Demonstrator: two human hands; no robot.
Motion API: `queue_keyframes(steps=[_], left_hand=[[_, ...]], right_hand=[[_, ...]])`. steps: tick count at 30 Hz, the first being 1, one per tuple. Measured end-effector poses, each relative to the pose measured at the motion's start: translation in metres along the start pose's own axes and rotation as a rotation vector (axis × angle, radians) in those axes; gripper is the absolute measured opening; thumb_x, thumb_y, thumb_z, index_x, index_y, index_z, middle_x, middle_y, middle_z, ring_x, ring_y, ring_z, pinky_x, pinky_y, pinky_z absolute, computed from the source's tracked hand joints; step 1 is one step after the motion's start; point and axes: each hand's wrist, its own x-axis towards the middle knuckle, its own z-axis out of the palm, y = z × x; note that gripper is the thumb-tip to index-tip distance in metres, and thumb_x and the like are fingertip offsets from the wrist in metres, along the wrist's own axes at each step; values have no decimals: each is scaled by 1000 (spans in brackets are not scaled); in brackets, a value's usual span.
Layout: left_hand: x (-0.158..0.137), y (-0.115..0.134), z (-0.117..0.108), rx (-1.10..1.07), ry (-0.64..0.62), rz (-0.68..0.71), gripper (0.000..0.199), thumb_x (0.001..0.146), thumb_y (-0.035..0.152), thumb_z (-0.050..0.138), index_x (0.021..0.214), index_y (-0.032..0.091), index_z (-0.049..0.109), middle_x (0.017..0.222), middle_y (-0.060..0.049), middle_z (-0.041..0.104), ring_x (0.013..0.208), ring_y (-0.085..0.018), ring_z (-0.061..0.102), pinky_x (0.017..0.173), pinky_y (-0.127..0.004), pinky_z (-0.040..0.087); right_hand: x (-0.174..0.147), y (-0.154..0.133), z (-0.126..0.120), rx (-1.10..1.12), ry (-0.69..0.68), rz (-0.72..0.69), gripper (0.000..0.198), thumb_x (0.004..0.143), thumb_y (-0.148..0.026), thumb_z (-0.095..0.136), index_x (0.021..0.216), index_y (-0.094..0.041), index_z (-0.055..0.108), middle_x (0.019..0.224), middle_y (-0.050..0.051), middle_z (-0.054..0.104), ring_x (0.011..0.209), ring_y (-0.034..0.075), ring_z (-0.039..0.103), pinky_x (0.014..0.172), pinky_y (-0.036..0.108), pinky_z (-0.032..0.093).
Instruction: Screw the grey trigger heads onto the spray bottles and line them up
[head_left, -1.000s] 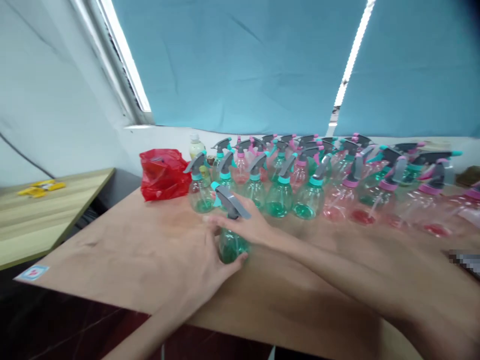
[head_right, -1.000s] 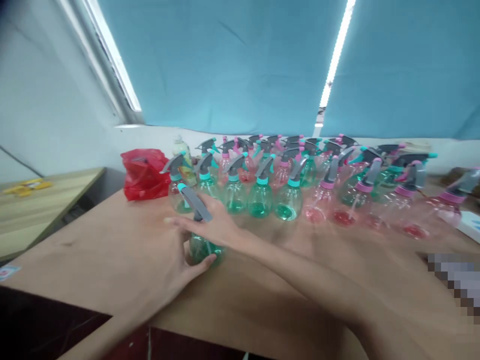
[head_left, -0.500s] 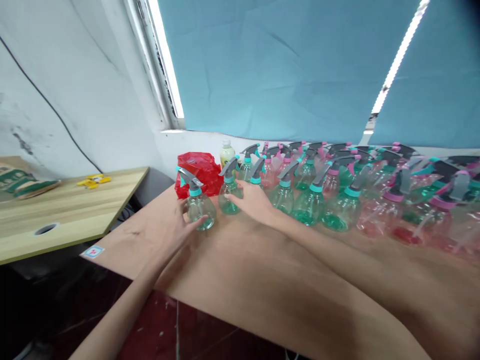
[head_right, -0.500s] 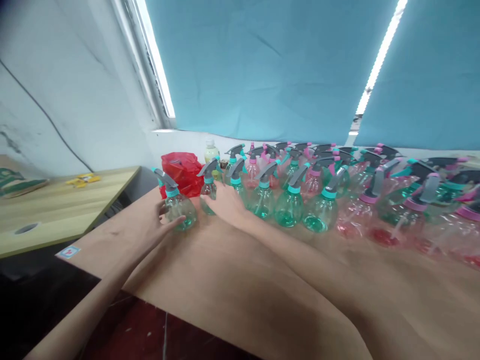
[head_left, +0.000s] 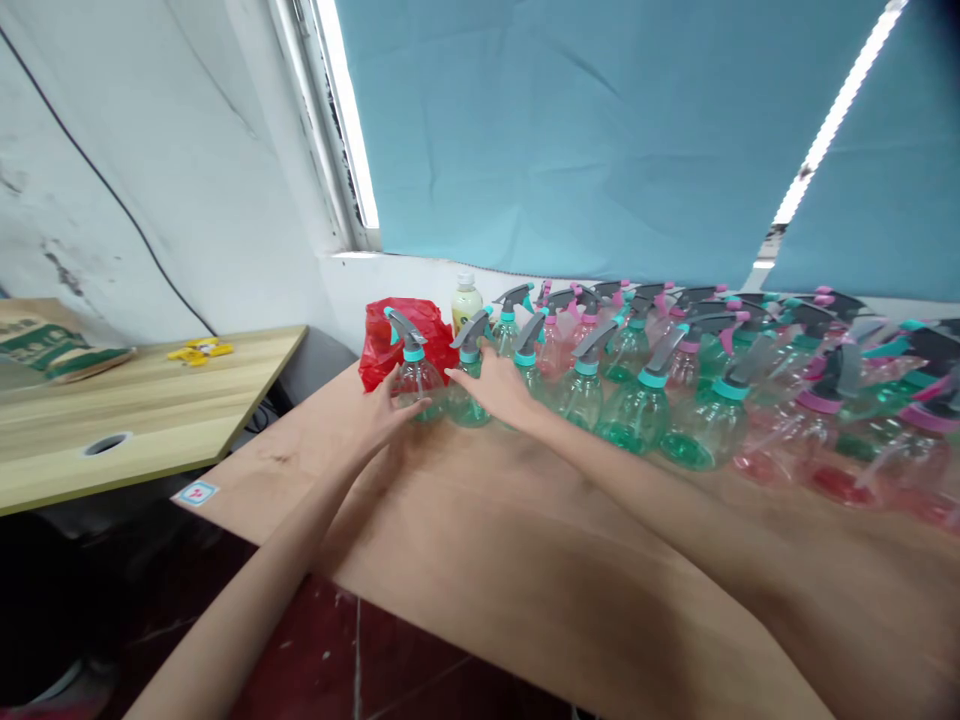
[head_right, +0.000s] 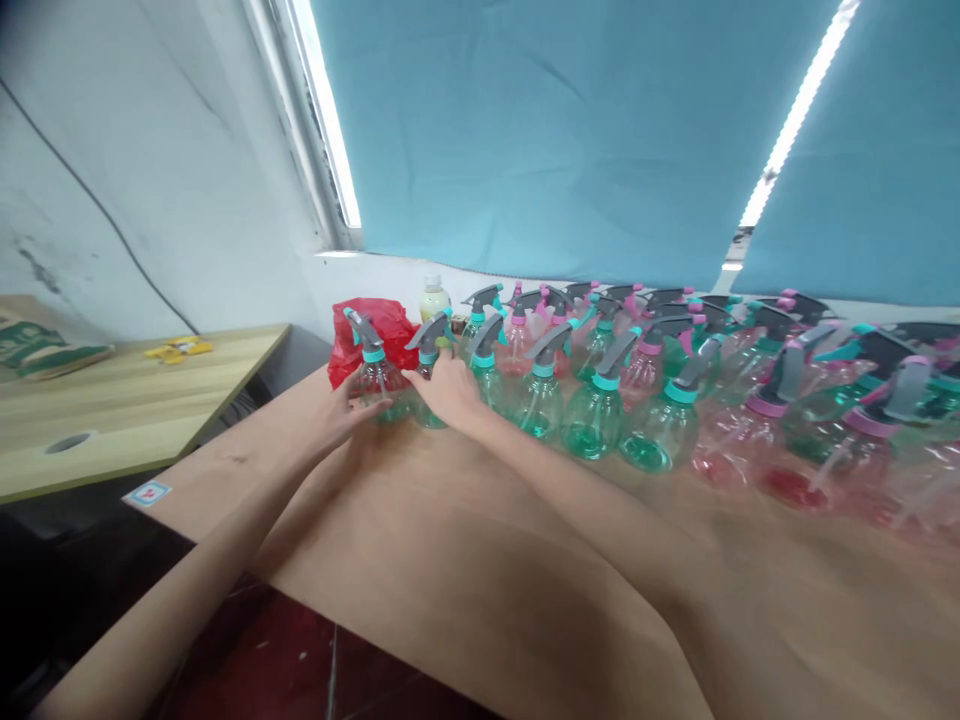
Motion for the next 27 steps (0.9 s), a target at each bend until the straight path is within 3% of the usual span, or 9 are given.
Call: queue_keyframes(steps=[5, 12, 15, 18, 22, 24, 27], left_hand=[[2, -3, 1, -10, -13, -8, 88, 74, 51, 71, 143, 11, 33, 129, -17, 59, 118, -31, 57, 93, -39, 46], [2, 3, 1, -10, -17, -3, 77, 77, 49, 69, 140, 17, 37, 128, -13, 61, 116, -32, 58, 97, -43, 42], [-6, 3, 2, -11, 27, 10, 84, 74, 49, 72, 142, 16, 35, 130, -14, 58, 123, -35, 51, 101, -46, 39], [-28, 7, 0, -29, 107, 40, 84, 76, 51, 69, 143, 17, 32, 140, -16, 46, 134, -35, 38, 106, -48, 32], [-66, 23, 0, -83, 119, 104, 75, 80, 54, 63, 141, 22, 35, 142, -14, 42, 131, -32, 42, 106, -48, 35], [-83, 34, 7, -121, 59, 148, 74, 79, 54, 63, 139, 20, 37, 139, -14, 46, 131, -30, 43, 105, -46, 37], [-104, 55, 22, -167, -80, 198, 82, 71, 54, 71, 138, 20, 39, 135, -14, 53, 124, -32, 51, 97, -47, 46]], right_hand=[[7, 4, 11, 0, 29, 10, 65, 88, -44, 56, 135, -2, 39, 124, 26, 59, 116, 33, 58, 91, 39, 46], [8, 0, 1, -61, -41, 3, 62, 83, -43, 65, 126, -3, 47, 118, 26, 62, 113, 35, 59, 87, 42, 48], [2, -3, -4, -96, -75, 1, 60, 83, -46, 63, 125, -5, 47, 119, 26, 62, 111, 38, 60, 86, 46, 48], [-8, -4, -11, -103, -125, -39, 57, 84, -48, 62, 121, -6, 50, 118, 27, 61, 109, 39, 61, 85, 47, 48], [-30, -1, -31, -36, -271, -153, 52, 83, -44, 64, 118, -9, 51, 109, 20, 66, 76, 25, 70, 74, 38, 52], [-44, 3, -45, 38, -366, -218, 52, 82, -43, 65, 122, -14, 50, 112, 15, 66, 56, 14, 66, 61, 30, 53], [-66, 13, -69, 205, -519, -288, 58, 80, -45, 65, 128, -17, 48, 117, 12, 64, 51, 11, 62, 47, 26, 49]])
